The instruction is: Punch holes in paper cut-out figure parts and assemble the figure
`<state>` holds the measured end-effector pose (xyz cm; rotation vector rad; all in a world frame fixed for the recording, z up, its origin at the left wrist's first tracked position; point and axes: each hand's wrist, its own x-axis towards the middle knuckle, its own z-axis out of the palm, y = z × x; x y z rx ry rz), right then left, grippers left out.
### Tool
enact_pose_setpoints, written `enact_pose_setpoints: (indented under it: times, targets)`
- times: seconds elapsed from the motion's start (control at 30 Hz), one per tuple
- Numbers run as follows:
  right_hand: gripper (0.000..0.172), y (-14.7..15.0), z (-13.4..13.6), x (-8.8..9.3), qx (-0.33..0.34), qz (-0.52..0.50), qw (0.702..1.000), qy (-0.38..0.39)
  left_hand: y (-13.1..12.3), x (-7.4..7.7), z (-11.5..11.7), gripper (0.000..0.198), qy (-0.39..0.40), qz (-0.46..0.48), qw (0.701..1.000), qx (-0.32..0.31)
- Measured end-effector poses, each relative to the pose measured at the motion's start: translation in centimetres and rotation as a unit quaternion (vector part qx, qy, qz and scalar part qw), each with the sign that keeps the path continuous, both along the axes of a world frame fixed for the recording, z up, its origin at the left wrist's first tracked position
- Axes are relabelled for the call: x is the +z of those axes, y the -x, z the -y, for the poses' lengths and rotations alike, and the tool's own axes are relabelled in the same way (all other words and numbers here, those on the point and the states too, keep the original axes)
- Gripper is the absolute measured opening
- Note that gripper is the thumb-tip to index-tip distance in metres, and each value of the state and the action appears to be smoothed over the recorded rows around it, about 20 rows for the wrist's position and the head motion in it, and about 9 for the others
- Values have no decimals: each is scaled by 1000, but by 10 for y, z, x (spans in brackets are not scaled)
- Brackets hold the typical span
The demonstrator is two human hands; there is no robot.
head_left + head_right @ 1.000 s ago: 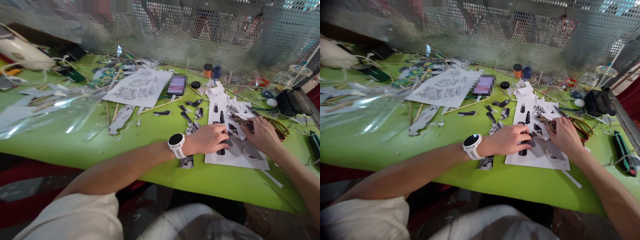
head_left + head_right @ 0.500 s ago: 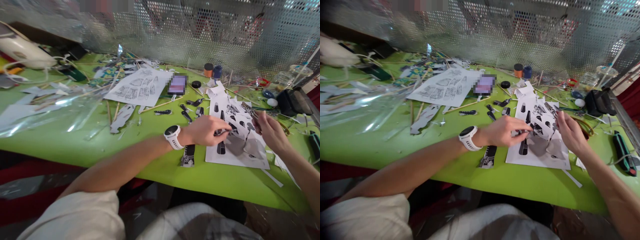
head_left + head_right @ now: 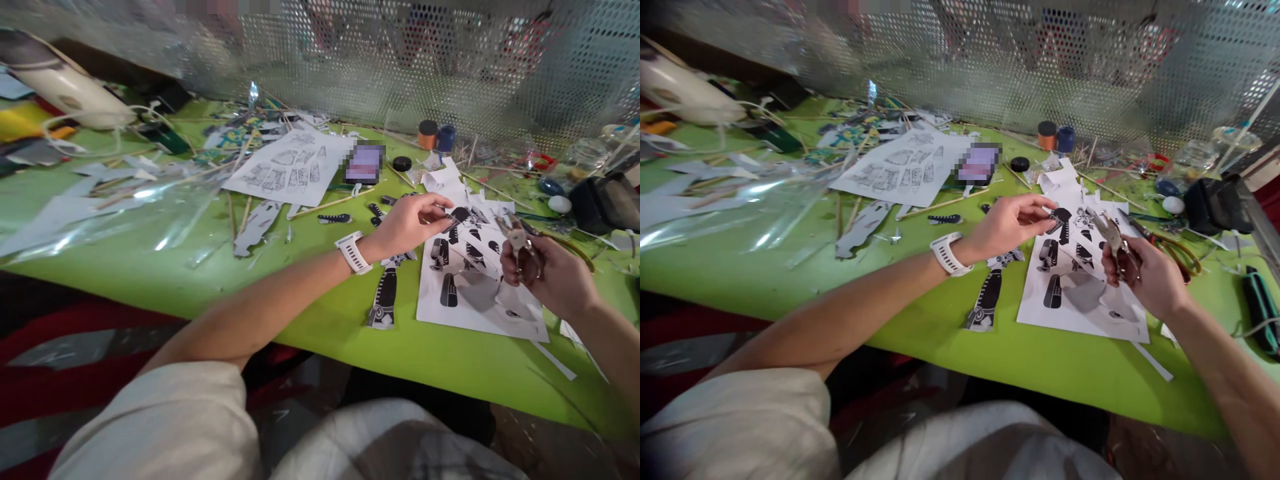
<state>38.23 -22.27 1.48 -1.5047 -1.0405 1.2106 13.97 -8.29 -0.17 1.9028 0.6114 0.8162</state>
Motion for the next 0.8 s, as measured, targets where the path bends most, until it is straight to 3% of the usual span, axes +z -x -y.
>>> enact_pose_setpoints:
  times: [0.1, 0.23, 0.3, 0.4, 0.47, 0.63, 0.8]
  targets:
    - [43, 0, 0, 1, -3, 2, 1000, -10, -3, -1, 4, 14, 22, 16, 999, -28]
    - [41, 7, 3, 2, 3, 0, 1000, 0, -5, 1, 12, 15, 80, 39, 994, -61]
    - [52, 10, 6, 4, 15, 75, 997, 4, -5, 3, 15, 17, 110, 43, 990, -71]
    - [76, 14, 10, 10, 19, 277, 961, -8, -5, 4, 18, 19, 147, 41, 986, -72]
    - [81, 15, 12, 14, -1, 359, 933, -28, -5, 5, 19, 18, 154, 45, 985, -70]
    - [86, 18, 11, 17, -39, 440, 893, -83, -4, 8, 21, 20, 182, 63, 977, -91]
    - [81, 17, 11, 15, -17, 482, 869, -116, -2, 12, 26, 20, 216, 54, 968, -113]
